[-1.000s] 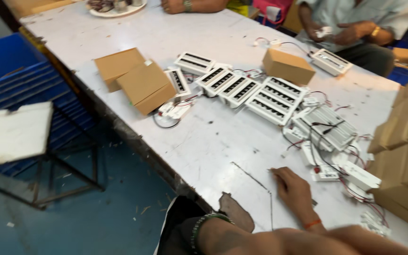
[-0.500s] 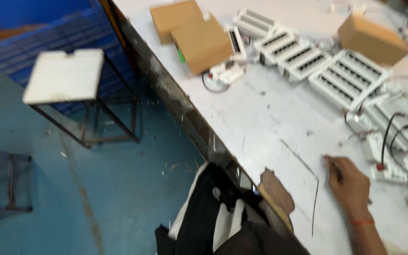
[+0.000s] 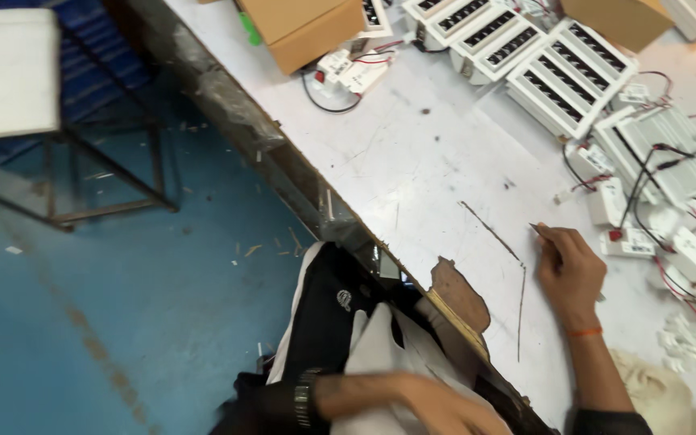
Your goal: The person uses a small metal tool to scrape and peel adhesive labels off the surface of small cardboard boxes. They work on one box at a time, scraping the label, peeling it off, and then moving to the next box.
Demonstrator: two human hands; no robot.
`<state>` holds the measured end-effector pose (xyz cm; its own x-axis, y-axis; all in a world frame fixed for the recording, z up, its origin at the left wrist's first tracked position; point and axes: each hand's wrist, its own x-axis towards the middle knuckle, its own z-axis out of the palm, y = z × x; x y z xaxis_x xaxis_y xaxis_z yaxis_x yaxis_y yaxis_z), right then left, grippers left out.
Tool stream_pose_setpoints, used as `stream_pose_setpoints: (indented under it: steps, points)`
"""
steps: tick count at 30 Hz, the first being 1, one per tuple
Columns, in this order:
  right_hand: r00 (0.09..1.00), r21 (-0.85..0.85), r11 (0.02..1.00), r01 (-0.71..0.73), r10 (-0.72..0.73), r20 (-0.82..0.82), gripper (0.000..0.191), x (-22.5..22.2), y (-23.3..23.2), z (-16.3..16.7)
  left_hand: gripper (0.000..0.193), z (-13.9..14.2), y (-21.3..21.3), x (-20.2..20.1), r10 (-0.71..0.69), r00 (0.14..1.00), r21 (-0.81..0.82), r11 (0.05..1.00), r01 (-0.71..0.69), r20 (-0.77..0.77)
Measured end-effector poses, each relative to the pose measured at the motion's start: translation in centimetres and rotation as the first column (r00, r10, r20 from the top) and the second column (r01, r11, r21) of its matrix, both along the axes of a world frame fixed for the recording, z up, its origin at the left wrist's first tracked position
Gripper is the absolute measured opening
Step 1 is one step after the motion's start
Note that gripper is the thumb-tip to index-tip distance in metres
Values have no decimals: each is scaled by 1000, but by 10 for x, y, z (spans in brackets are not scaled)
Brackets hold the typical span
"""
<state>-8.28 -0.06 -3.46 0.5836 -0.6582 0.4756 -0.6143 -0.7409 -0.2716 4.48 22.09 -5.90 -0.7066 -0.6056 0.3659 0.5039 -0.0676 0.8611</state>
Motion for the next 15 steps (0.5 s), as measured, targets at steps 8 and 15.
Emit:
stream_pose_setpoints:
  steps: [8, 15]
  points:
    - [998, -79, 995, 63, -64, -3, 27, 43, 1, 14, 51, -81, -66, 137, 508, -91, -503, 784, -363, 857]
    - [994, -68, 992, 107, -105, 33, 20, 63, 0, 18, 57, -55, -102, 155, 681, -336, -756, 541, -368, 651]
